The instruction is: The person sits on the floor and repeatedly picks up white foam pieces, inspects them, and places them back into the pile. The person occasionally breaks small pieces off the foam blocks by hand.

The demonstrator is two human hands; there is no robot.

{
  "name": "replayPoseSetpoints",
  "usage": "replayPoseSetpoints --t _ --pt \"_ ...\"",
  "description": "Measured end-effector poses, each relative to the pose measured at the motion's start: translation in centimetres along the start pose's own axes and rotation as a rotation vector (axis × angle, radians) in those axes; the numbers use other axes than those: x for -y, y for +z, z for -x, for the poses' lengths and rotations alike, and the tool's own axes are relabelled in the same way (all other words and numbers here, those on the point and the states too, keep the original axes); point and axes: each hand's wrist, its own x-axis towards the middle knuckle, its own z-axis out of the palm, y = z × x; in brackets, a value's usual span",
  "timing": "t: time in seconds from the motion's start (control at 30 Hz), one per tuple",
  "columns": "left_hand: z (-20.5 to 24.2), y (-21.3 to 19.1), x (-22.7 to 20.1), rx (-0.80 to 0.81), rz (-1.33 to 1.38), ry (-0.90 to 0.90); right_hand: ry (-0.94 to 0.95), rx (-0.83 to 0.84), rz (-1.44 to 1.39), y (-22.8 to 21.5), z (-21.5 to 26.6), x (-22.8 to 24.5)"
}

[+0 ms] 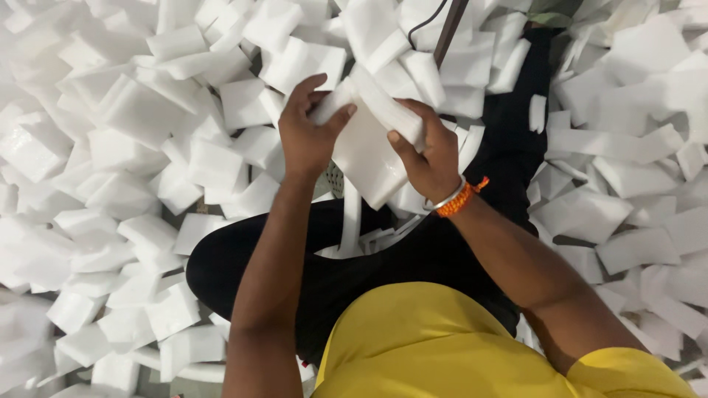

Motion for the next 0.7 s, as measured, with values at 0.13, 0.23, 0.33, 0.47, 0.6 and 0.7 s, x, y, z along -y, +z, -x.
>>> replayPoseSetpoints --t 0.13,0.23,0.33,0.47,0.6,0.7 --pt "2.6 -0.9 -1.3 0.12 0.073 0.059 0.001 -0.067 -0.053 -0.7 1.4 0.0" --pt "4.0 -1.6 -2.0 0.215 0.149 0.164 0.005 -0.105 -0.089 -1.4 1.7 0.1" --pt "4.5 -2.3 -2.4 0.208 0.175 0.205 -0.191 -0.116 0.018 -2.3 1.7 0.2" --pt "4.7 -2.5 -2.5 0.175 -0.135 0.188 -0.306 -0.046 0.164 -2.9 2.2 0.7" --pt "5.2 -3.0 -1.1 0.095 -0.464 0.158 -0.375 0.025 0.126 -2.5 2.4 0.3" --pt "5.0 -7.1 2.2 -0.06 -0.606 0.18 -0.36 0.052 0.167 -3.1 2.8 -1.3"
